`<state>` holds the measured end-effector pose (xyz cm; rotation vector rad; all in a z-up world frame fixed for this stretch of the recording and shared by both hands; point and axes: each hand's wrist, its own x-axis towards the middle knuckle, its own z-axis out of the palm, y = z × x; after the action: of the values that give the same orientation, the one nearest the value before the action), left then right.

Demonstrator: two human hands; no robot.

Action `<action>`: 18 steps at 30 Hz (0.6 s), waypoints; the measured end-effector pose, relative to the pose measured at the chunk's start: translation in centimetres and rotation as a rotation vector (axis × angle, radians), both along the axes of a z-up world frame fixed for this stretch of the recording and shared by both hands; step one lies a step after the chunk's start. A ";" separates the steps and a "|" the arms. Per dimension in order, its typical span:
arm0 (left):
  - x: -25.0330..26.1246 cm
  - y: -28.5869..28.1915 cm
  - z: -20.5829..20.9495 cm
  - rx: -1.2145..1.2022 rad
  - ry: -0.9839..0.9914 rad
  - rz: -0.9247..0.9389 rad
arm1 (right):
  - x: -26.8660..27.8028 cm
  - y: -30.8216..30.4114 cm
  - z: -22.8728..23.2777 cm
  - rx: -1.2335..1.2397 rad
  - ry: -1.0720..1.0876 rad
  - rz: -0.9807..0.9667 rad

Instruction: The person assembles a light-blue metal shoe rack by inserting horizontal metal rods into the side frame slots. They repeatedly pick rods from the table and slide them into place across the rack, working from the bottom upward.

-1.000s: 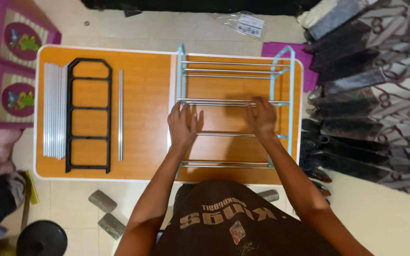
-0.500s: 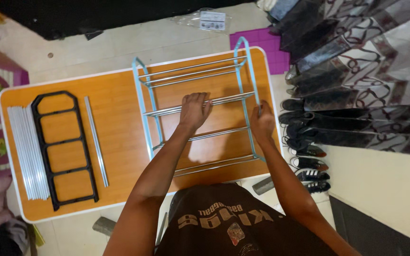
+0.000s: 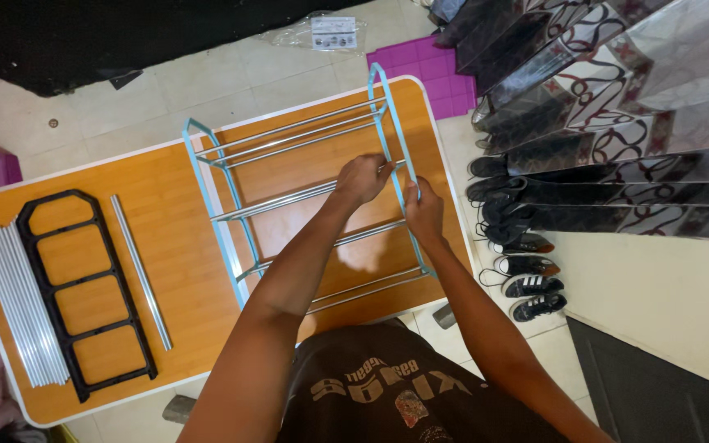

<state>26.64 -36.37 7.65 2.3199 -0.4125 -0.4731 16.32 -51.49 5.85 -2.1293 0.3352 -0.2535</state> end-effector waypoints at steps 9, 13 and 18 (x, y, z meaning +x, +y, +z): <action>1.3 -2.0 -1.5 -0.017 0.029 -0.043 | -0.2 0.1 0.9 0.073 0.043 0.032; 2.1 -1.7 -2.4 -0.098 0.058 -0.104 | -0.1 0.3 1.2 0.042 0.090 0.013; 1.9 -1.5 -1.9 -0.057 0.121 -0.051 | 0.0 0.4 1.4 0.011 0.116 -0.022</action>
<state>28.49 -37.83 5.70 2.2169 -0.4215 -0.6149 16.35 -51.05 7.20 -2.1348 0.4266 -0.1405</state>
